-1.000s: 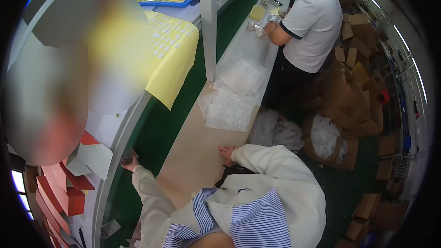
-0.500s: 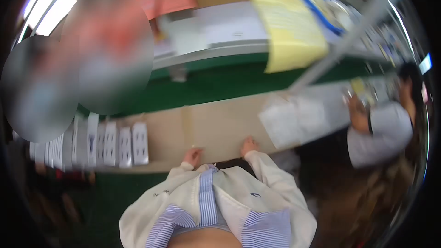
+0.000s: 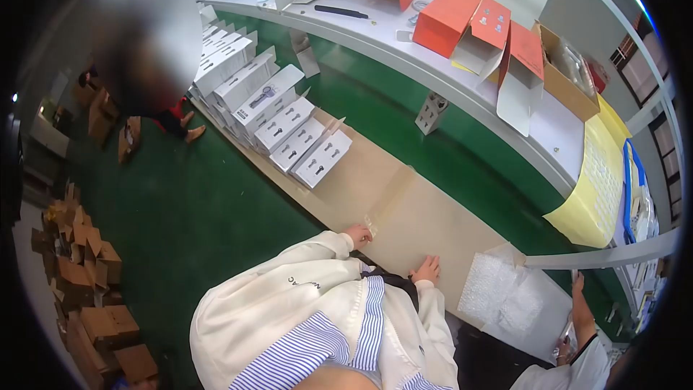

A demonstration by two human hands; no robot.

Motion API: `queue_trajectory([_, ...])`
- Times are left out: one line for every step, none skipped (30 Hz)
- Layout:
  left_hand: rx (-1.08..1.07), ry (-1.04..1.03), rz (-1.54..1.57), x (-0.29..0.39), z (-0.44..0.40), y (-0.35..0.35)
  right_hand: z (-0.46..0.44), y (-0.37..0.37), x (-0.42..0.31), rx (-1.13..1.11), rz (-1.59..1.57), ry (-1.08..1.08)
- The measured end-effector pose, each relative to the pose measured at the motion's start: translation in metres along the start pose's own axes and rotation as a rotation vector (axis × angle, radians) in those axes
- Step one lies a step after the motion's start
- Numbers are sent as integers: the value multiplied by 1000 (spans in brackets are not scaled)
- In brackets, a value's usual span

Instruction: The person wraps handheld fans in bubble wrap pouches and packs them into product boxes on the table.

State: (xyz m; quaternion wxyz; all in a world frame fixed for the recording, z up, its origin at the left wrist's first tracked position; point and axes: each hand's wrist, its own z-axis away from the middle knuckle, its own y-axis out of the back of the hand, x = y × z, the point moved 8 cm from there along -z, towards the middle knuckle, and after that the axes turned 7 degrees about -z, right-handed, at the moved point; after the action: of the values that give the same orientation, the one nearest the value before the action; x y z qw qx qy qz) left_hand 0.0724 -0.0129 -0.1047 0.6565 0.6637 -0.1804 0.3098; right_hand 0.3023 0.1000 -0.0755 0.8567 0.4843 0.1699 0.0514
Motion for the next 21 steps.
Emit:
queue_trajectory([-22, 20, 17, -3, -2, -2, 2, 3, -2, 2, 3, -7])
queue_trajectory([-44, 43, 34, -6, -3, -4, 4, 7, -5, 0, 7, -12])
queue_trajectory([-46, 46, 30, -8, -3, -5, 8, 8, -7, -5, 12, -17])
queue_trajectory([-47, 36, 35, -8, -3, -6, 11, 8, -8, -9, 9, -13])
queue_trajectory([-44, 28, 43, -9, -4, -7, 13, 9, -7, 0, -20, -15])
queue_trajectory([-36, 24, 51, -9, -5, -5, 13, 10, -7, 8, -46, -11])
queue_trajectory([-22, 40, 48, -11, -6, -3, 11, 11, -10, 14, -70, -1])
queue_trajectory([-43, 53, 75, -10, -6, -2, 8, 8, -11, 7, -63, 19])
queue_trajectory([-64, 65, 103, -8, -7, 0, 4, 4, -8, 11, -68, 14])
queue_trajectory([-87, 72, 131, -8, -7, 0, 1, 0, -4, 15, -73, 4])
queue_trajectory([-79, 81, 131, -11, -7, 0, 1, 0, -3, 22, -81, -9])
queue_trajectory([-86, 73, 137, -13, -9, -2, 0, -1, -4, 22, -79, -1])
queue_trajectory([-95, 63, 144, -15, -10, -6, 0, -2, -4, 21, -80, -11])
queue_trajectory([-107, 51, 151, -16, -11, -9, -1, -3, -2, 20, -83, -23])
queue_trajectory([-105, 49, 151, -18, -12, -10, -2, -3, -1, 20, -85, -36])
queue_trajectory([-117, 58, 175, -20, -13, -12, -1, -1, -2, 22, -84, -36])
queue_trajectory([-130, 66, 198, -22, -13, -14, 2, 1, -3, 14, -69, -46])
queue_trajectory([-143, 75, 220, -23, -13, -16, 4, 3, -5, 6, -54, -56])
queue_trajectory([-142, 74, 219, -24, -13, -16, 5, 4, -7, -3, -40, -65])
queue_trajectory([-152, 76, 227, -25, -13, -18, 4, 3, -8, -1, -40, -63])
queue_trajectory([-161, 79, 235, -25, -14, -17, 3, 3, -7, 1, -42, -60])
